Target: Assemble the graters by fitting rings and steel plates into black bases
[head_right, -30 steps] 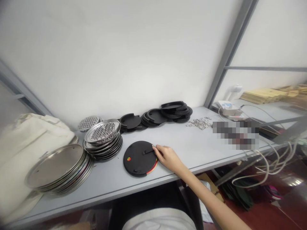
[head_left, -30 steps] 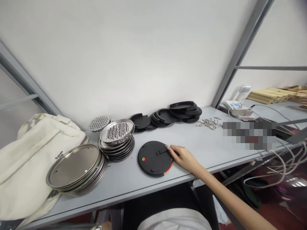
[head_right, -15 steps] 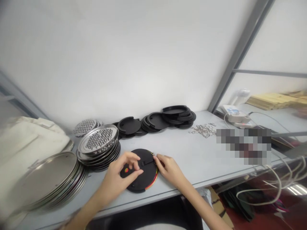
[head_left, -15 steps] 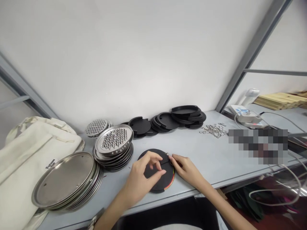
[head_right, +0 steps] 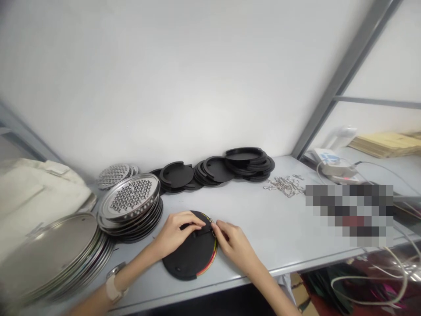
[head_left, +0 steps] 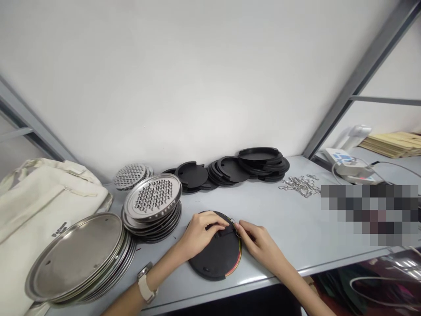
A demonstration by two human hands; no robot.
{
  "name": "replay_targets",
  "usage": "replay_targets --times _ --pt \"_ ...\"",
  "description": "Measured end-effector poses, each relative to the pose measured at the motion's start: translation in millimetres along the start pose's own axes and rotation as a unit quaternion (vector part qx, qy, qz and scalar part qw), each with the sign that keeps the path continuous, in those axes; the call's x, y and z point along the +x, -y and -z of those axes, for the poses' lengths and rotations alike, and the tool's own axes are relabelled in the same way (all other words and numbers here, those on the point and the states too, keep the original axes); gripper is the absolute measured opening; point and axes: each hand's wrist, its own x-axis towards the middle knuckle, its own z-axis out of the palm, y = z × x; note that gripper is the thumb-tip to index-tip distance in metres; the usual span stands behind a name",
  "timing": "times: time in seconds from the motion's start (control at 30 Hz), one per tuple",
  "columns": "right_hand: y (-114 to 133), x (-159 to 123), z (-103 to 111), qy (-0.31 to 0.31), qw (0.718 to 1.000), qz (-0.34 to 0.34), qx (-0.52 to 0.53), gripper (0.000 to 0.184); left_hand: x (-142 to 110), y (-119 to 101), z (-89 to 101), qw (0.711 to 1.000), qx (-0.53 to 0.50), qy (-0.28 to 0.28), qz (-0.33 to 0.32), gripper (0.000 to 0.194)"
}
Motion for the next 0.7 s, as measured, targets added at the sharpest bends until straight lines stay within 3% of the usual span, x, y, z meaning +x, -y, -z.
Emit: replay_targets --times 0.13,0.37,0.7 --pt "-1.5 0.3 -0.3 0.007 1.0 -0.008 0.004 0.038 0.5 -1.5 -0.5 1.0 -0.019 0.013 0.012 0.021" --pt "-2.8 1.4 -1.2 0.02 1.0 -0.02 0.007 0.038 2.0 1.8 1.5 0.988 -0.117 0.031 0.099 0.019" --pt "-3.3 2.9 -1.9 0.032 0.998 -0.04 0.032 0.038 3.7 2.6 2.9 0.988 -0.103 0.036 0.106 0.017"
